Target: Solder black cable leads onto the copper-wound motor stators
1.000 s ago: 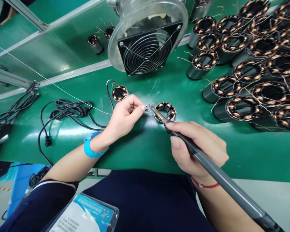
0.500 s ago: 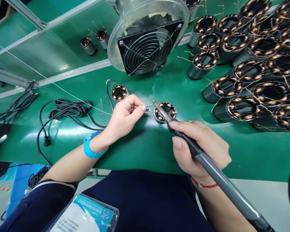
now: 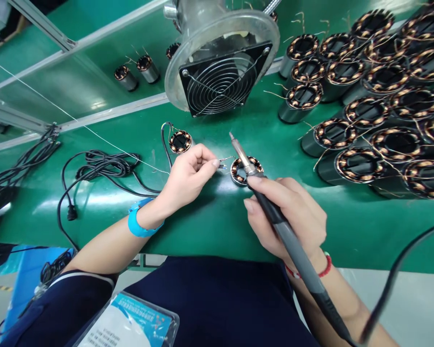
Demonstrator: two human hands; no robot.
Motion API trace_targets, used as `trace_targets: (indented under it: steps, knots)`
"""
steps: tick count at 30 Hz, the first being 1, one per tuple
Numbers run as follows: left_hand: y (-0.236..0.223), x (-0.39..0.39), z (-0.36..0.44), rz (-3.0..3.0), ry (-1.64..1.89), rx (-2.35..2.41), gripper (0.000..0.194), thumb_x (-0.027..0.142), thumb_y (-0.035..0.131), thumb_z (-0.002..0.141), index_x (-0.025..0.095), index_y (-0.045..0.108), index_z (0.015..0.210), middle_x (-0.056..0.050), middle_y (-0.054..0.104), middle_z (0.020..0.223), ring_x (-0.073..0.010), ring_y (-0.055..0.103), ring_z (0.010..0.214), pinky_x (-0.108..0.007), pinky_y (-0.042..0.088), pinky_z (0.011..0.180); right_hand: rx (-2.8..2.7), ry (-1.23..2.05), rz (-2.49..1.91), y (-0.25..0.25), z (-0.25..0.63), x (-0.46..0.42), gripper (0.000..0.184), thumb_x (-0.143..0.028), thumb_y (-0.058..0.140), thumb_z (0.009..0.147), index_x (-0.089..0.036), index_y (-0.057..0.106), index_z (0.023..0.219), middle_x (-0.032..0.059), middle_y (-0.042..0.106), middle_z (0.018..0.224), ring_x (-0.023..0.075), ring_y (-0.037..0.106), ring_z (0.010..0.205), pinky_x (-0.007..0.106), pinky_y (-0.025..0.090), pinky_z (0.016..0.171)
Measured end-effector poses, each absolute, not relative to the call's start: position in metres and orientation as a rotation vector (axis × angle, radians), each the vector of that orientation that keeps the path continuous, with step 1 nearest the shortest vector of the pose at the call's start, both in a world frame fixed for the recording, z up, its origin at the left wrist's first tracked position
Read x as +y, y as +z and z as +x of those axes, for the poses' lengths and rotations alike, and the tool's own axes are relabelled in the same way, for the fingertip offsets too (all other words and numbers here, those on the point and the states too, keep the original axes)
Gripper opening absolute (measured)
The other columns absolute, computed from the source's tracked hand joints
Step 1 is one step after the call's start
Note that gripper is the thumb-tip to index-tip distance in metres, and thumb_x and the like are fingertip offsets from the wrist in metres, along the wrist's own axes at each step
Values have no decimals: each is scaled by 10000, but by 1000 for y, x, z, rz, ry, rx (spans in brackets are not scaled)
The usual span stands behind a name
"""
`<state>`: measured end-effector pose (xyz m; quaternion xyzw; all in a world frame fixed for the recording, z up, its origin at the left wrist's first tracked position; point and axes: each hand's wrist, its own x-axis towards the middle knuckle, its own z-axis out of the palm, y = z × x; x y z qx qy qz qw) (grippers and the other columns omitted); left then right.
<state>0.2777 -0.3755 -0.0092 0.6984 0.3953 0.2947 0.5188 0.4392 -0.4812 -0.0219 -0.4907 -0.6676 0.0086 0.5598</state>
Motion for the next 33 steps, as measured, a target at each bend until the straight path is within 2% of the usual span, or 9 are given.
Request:
trace_targets:
  steps: [2,5,9,14,18,22,29,33]
  knots:
    - [-8,-376,277,1664,706,936,110,209,535,865,175,512,763,37,513,651,-71,461,602,-221,361,559,-1555,50,-1188,-23,438,-481,563,-113,697,785,-263,571,1313,21,707,903,163,655,708,281,550,603]
    - [-5,-377,276,1623,725,930,53,183,515,875,183,501,823,35,492,663,-76,457,606,-217,380,562,-1481,155,-1344,-18,434,-479,548,-192,657,856,-301,501,1370,17,688,1122,179,701,845,313,594,749]
    - [0,-380,271,1592,721,898,89,166,494,886,193,460,809,44,451,650,-65,412,543,-207,347,495,-1530,250,-1566,0,432,-470,412,-281,593,906,-275,542,1315,6,706,1046,205,675,987,365,562,901]
    - [5,-384,268,1604,681,811,104,225,497,902,183,486,808,49,482,650,-48,457,507,-184,361,461,-1589,311,-1538,6,429,-457,466,-259,611,859,-245,523,1316,16,687,972,198,661,907,373,547,894]
    - [5,-385,268,1652,713,811,103,232,512,898,165,555,833,23,546,753,-40,514,545,-181,417,512,-1517,336,-1526,-1,423,-453,437,-226,604,857,-258,543,1288,-1,666,910,174,652,849,346,547,852]
    - [4,-385,268,1797,741,830,110,231,543,886,161,598,821,-6,578,811,-67,519,625,-210,430,582,-1470,322,-1499,-7,420,-453,444,-235,631,850,-277,548,1283,-9,669,890,178,652,872,341,544,833]
    - [5,-383,268,1828,719,923,90,181,552,843,163,547,754,2,557,749,-95,491,682,-228,395,619,-1444,209,-1519,-11,423,-463,421,-253,601,890,-291,541,1305,13,700,976,215,661,973,423,518,930]
    - [5,-384,267,1918,700,932,111,158,565,818,163,540,711,5,538,732,-98,484,687,-225,390,616,-1401,90,-1438,-14,428,-480,442,-232,643,865,-299,574,1296,24,700,1022,196,684,829,365,565,807]
